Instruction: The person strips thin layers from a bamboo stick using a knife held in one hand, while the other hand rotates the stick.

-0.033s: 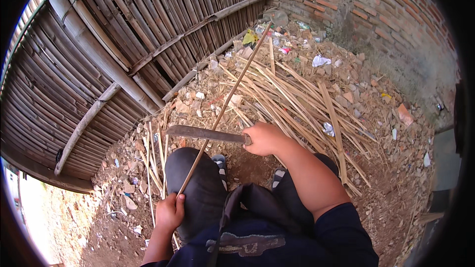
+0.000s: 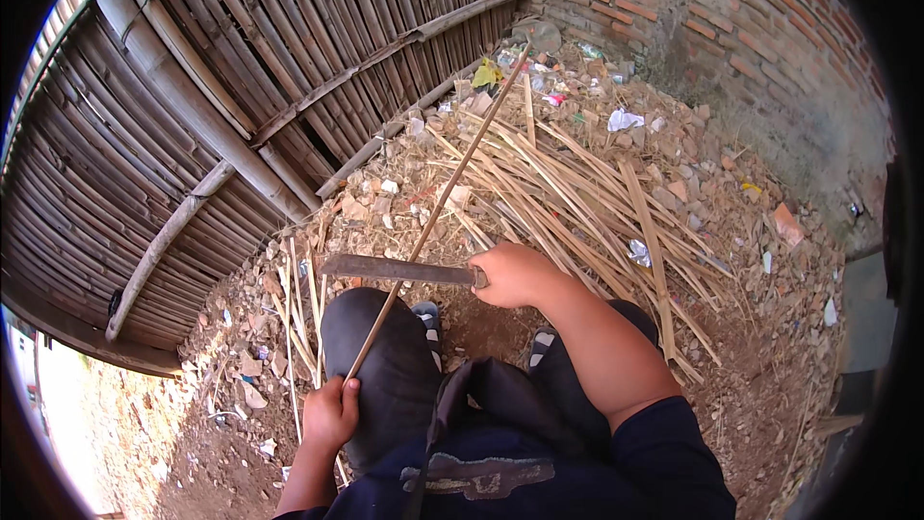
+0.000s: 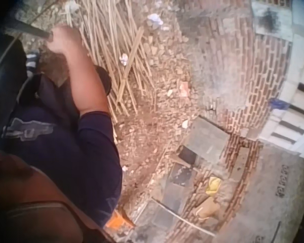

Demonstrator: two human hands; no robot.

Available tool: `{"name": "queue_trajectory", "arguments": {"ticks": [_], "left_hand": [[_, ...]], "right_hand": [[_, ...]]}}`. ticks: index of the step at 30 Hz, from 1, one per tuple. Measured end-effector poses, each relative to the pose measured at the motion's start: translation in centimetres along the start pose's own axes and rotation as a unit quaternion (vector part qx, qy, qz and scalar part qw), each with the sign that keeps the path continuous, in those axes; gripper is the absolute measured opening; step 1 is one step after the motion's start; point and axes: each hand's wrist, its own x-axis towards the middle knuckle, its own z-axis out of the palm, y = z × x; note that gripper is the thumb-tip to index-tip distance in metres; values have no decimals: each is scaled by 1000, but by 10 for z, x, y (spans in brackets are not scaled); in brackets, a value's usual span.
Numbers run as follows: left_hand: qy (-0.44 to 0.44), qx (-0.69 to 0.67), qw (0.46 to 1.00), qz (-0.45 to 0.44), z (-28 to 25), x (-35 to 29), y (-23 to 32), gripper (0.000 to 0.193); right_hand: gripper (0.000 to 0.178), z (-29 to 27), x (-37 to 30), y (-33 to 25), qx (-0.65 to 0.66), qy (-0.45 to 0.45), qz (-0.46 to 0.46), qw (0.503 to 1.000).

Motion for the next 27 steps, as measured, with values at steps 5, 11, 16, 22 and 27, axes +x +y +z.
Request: {"name": "queue_trajectory", "arguments": {"ticks": [5, 11, 16, 22, 27], "left_hand": [[0, 3, 1000, 11, 2, 1, 2, 39], [-3, 13, 1000, 11, -1, 0, 0, 38], [3, 18, 1000, 15, 3, -1, -2, 38], [8, 34, 999, 1, 4, -2, 1, 38], [11, 29, 1000, -1, 3, -3, 1, 38]], "right_hand": [[32, 5, 7, 18, -18, -30, -2, 999], [32, -5, -8, -15, -56, -41, -10, 998], [28, -10, -4, 2, -39, -40, 5, 998], [24, -5, -9, -8, -58, 54, 27, 996], [28, -20, -11, 2, -53, 7, 27, 998]]}}
